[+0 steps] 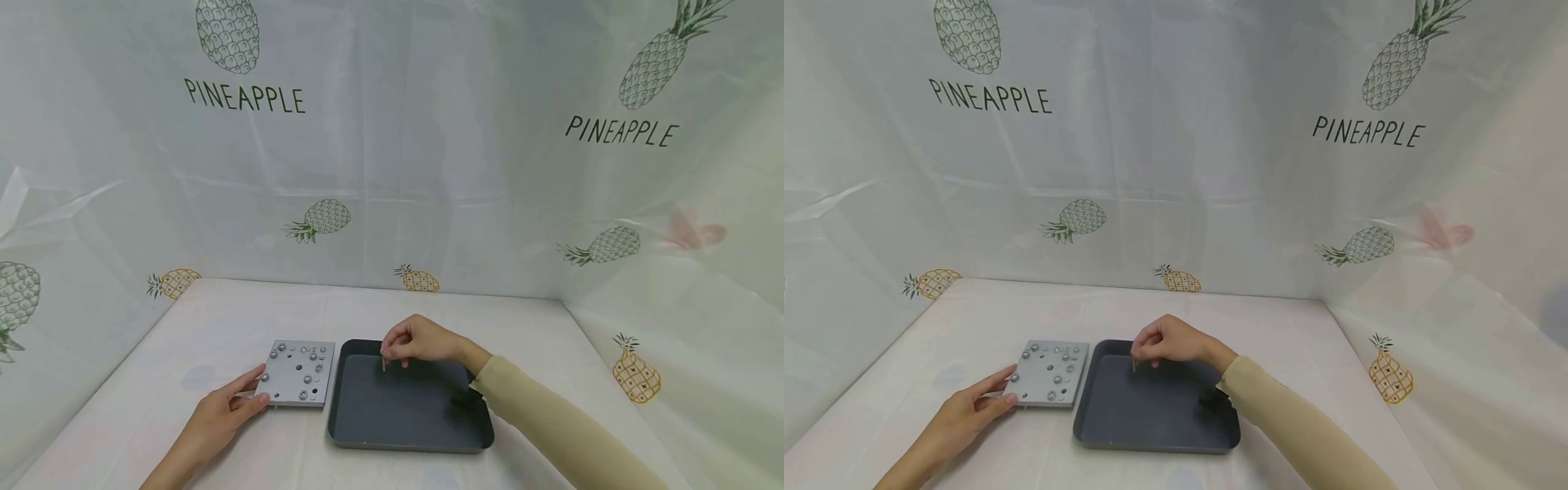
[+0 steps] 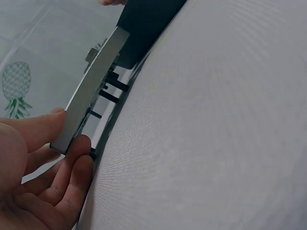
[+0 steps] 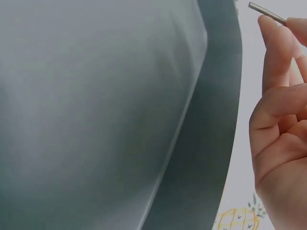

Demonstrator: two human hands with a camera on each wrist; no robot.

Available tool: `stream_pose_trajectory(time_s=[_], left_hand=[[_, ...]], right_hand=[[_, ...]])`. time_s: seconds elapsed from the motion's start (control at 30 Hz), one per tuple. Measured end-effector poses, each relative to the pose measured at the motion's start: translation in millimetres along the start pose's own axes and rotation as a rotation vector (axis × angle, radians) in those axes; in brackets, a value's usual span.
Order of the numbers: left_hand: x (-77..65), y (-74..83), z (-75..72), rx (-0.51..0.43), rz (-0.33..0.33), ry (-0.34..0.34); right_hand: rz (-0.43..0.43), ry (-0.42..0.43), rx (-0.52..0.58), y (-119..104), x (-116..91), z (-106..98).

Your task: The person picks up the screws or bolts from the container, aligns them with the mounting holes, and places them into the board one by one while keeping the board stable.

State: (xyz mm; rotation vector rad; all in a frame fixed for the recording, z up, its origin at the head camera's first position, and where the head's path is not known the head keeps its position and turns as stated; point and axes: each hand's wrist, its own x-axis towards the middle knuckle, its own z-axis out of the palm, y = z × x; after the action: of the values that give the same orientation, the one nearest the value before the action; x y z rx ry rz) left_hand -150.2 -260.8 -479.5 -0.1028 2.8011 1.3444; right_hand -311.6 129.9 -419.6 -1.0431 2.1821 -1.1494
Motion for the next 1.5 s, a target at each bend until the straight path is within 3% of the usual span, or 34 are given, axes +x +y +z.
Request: stream_pose_trajectory(time_s=[0.4,0.83,1.1,1.5], left_hand=[[0.3,-1.2,0.8,-0.005,0.007,0.000],[2.5,-2.3,-0.2,0.019,0.017,-0.007],[1.1,-1.3,-1.4,0.010,0.009,-0.013],[0.7,-1.2,-2.2,0.012,0.005,-0.014]], right_hand=[[-0.080,-0.018,0.081,-20.1,31.6,15.0],[-0.164,-0.141,0.084,-35.2,70.1,42.8],[-0.184,-0.216,0.047,-33.5,79.6,57.1],[-0.185,-0.238,0.012,-36.3,85.6,68.3]])
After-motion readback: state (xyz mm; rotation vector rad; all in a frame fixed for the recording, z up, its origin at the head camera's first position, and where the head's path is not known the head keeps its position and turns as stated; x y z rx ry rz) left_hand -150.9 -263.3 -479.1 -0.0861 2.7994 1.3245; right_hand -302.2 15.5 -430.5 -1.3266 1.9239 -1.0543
